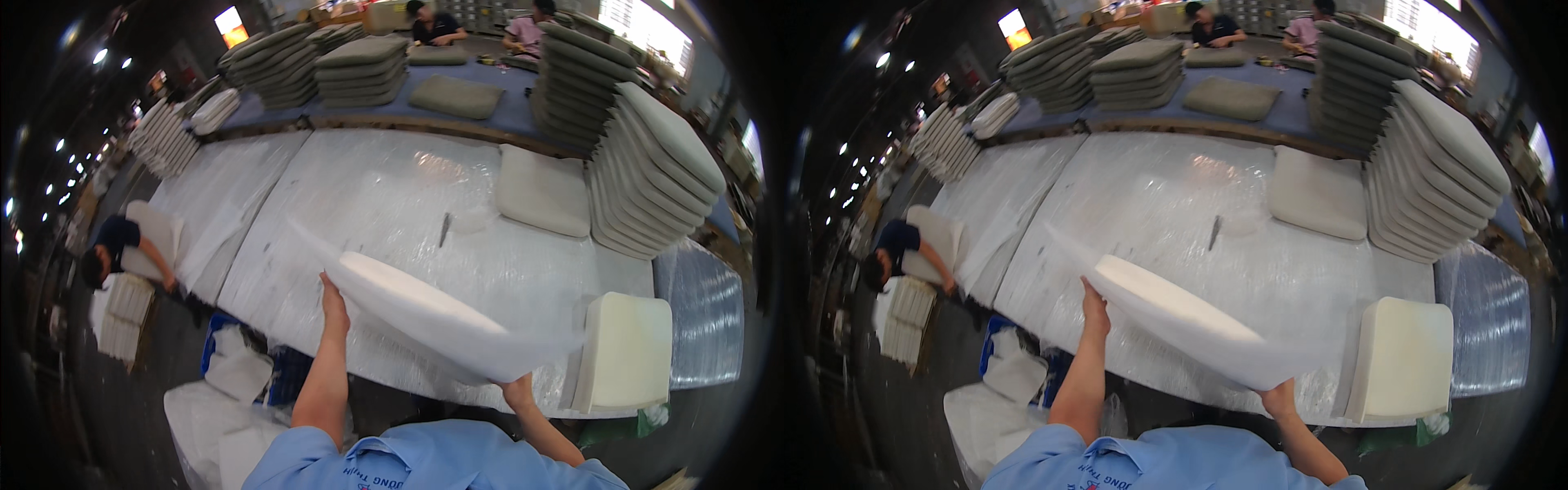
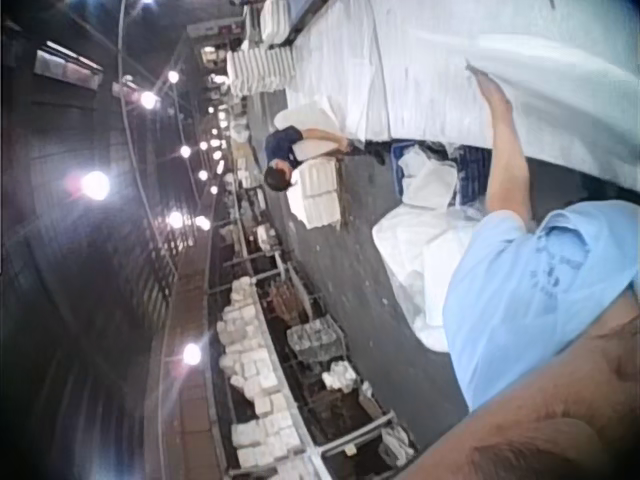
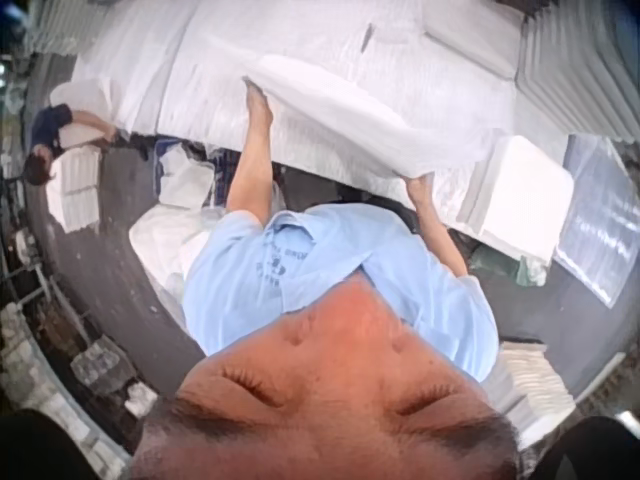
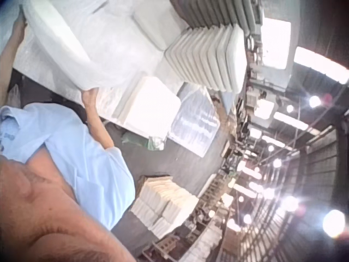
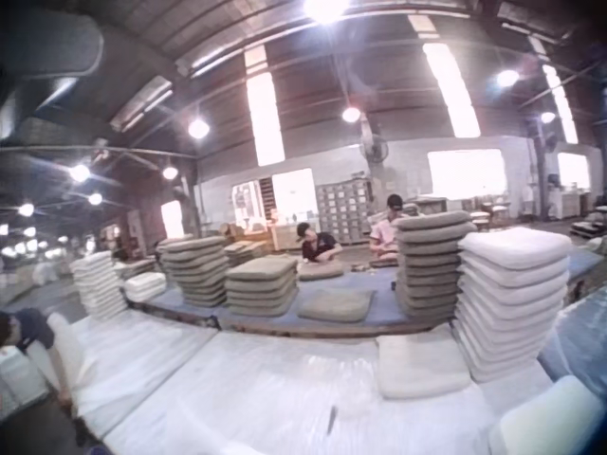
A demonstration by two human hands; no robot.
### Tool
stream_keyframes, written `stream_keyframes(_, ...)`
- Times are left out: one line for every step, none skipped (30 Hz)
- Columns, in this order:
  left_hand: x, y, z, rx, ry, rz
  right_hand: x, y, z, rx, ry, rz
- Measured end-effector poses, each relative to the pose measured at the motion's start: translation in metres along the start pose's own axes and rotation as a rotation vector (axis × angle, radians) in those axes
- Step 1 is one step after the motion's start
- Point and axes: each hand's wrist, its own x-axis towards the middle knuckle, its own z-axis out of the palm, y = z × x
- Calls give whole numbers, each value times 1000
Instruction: The person wraps rectangular foam blocks in thin white plastic film on a worktable. They smooth the film over each block, fold the edges, and place the wrapped blocks into a large plastic bag. The person repeats this process for multiple blocks.
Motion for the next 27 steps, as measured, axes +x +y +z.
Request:
stream_keyframes(-6,-11,-15,5,99,-7,-6,11,7,-129,-8,-79)
stream_keyframes(-19,-31,-27,-108,42,-91,-10,22,7,-266,1,-159)
stream_keyframes(-36,-54,-38,-155,-34,-86,-9,27,9,-390,7,-253)
stream_keyframes(-59,-75,-49,-192,-100,-84,-10,16,13,-255,-25,-214)
stream_keyframes(-86,-101,-44,-133,-90,-144,-14,11,9,-236,-65,-216)
stream_keyframes(-112,-121,-36,-77,-74,-194,-16,6,8,-211,-110,-227)
stream_keyframes(-139,-139,-23,-56,-54,-296,-18,4,1,-200,-141,-235)
stream_keyframes(-159,-152,-13,-104,-140,-287,-18,4,-3,-183,-176,-218)
stream_keyframes(-172,-157,-4,-219,-97,-275,-17,5,-2,-156,-226,-205)
stream_keyframes(-187,-164,6,-333,-60,-264,-17,6,-5,-124,-294,-175)
stream_keyframes(-199,-170,20,-443,-35,-263,-18,5,-11,-101,-346,-134)
stream_keyframes(-201,-173,20,-474,-65,-221,-15,-7,-13,-49,-459,-94)
stream_keyframes(-199,-172,21,-504,-106,-182,-10,-14,-16,-8,-563,-51)
stream_keyframes(-200,-168,34,-538,-176,-169,-1,-15,-26,-51,-649,-19)
stream_keyframes(-202,-169,32,-581,-220,-148,10,-18,-33,-78,-755,2)
stream_keyframes(-203,-169,30,-617,-269,-142,22,-22,-37,-89,-868,20)
stream_keyframes(-206,-168,21,-661,-303,-133,34,-25,-35,-109,-1000,34)
stream_keyframes(-210,-168,27,-695,-360,-145,49,-27,-42,-122,-1099,67)
stream_keyframes(-215,-165,45,-717,-431,-170,62,-32,-54,-133,-1168,110)
stream_keyframes(-221,-159,44,-724,-467,-157,73,-49,-49,-86,-1216,171)
stream_keyframes(-224,-152,45,-727,-504,-136,80,-60,-36,0,-1131,139)
stream_keyframes(-228,-145,47,-730,-540,-119,82,-72,-22,86,-1047,107)
stream_keyframes(-232,-137,49,-726,-569,-95,83,-80,-9,170,-960,83)
stream_keyframes(-235,-130,52,-724,-597,-63,80,-88,7,223,-951,83)
stream_keyframes(-238,-122,56,-720,-630,-20,76,-94,25,274,-938,86)
stream_keyframes(-240,-114,60,-715,-661,36,75,-100,36,324,-921,88)
stream_keyframes(-241,-104,60,-692,-687,138,74,-109,45,299,-953,64)
